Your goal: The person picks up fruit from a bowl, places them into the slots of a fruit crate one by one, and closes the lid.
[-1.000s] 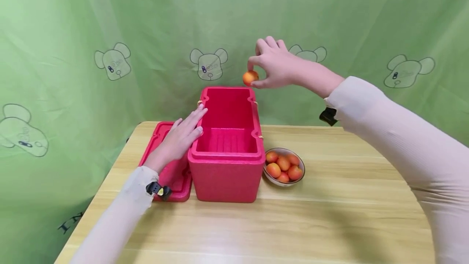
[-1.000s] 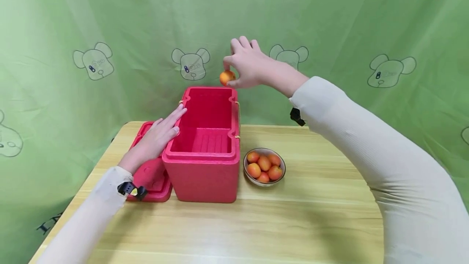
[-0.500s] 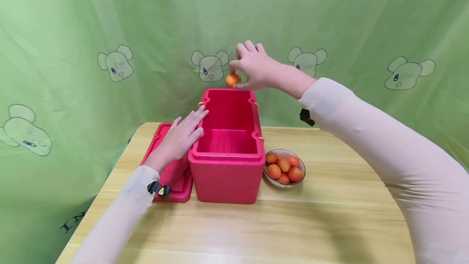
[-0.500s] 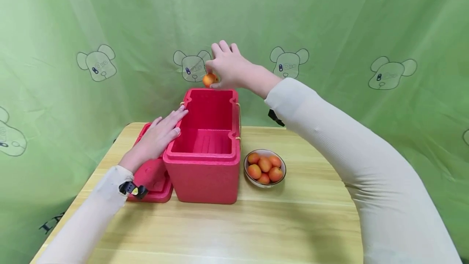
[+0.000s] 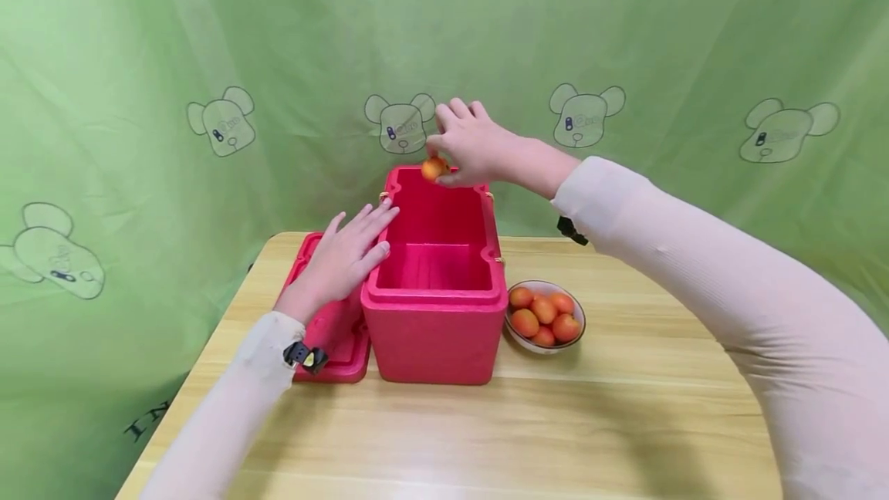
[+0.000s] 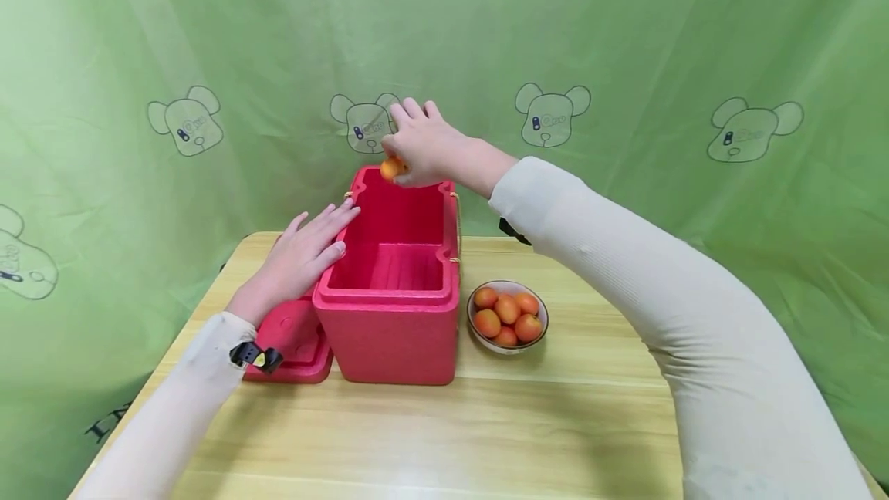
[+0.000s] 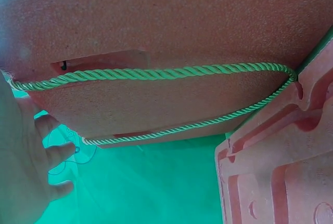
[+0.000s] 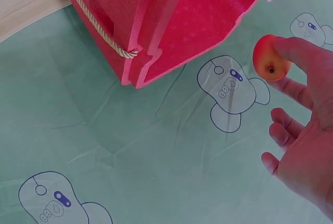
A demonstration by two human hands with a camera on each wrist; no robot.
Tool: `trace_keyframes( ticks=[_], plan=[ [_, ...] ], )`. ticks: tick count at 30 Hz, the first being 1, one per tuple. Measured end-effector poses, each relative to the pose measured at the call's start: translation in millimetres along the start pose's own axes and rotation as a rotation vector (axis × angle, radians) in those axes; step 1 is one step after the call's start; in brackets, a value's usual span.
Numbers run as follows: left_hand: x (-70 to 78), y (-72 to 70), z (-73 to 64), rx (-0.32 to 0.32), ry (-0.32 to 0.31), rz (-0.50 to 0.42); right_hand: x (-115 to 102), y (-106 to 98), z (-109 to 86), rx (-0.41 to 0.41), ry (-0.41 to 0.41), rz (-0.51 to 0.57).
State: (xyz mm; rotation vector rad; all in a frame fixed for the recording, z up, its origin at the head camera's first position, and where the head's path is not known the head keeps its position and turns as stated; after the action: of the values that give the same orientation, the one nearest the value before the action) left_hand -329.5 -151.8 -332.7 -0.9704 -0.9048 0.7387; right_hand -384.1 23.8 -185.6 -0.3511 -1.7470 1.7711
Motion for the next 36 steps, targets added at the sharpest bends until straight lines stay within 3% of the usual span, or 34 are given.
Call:
trace_keyframes(
  ticks=[11, 23, 36],
  plan=[
    [-0.6, -0.4, -0.1, -0.022, -0.028, -0.027, -16.5, 15.0, 14.4, -0.033, -0.046, -0.034],
    [-0.6, 1.8, -2.0, -0.04, -0.05, -0.061, -26.1, 45.7, 15.1, -0.086, -0.058, -0.045],
    [-2.2, 3.9, -0.5, -0.042, -0.055, -0.078, -25.3, 45.9, 19.2, -0.092, -0.063, -0.058]
  ],
)
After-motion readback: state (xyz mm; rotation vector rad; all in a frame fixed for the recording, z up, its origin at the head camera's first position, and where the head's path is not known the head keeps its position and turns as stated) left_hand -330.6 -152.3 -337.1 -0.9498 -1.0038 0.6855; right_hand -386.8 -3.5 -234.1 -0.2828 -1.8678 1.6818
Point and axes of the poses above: each hand's wrist, its own z-axis towards the middle knuckle, its own y-axis out of the palm, x = y × z, the point moved 6 cm from there along z, towards the middle knuckle, and after that the axes turned 5 degrees about -y, right-handed, at the moved point
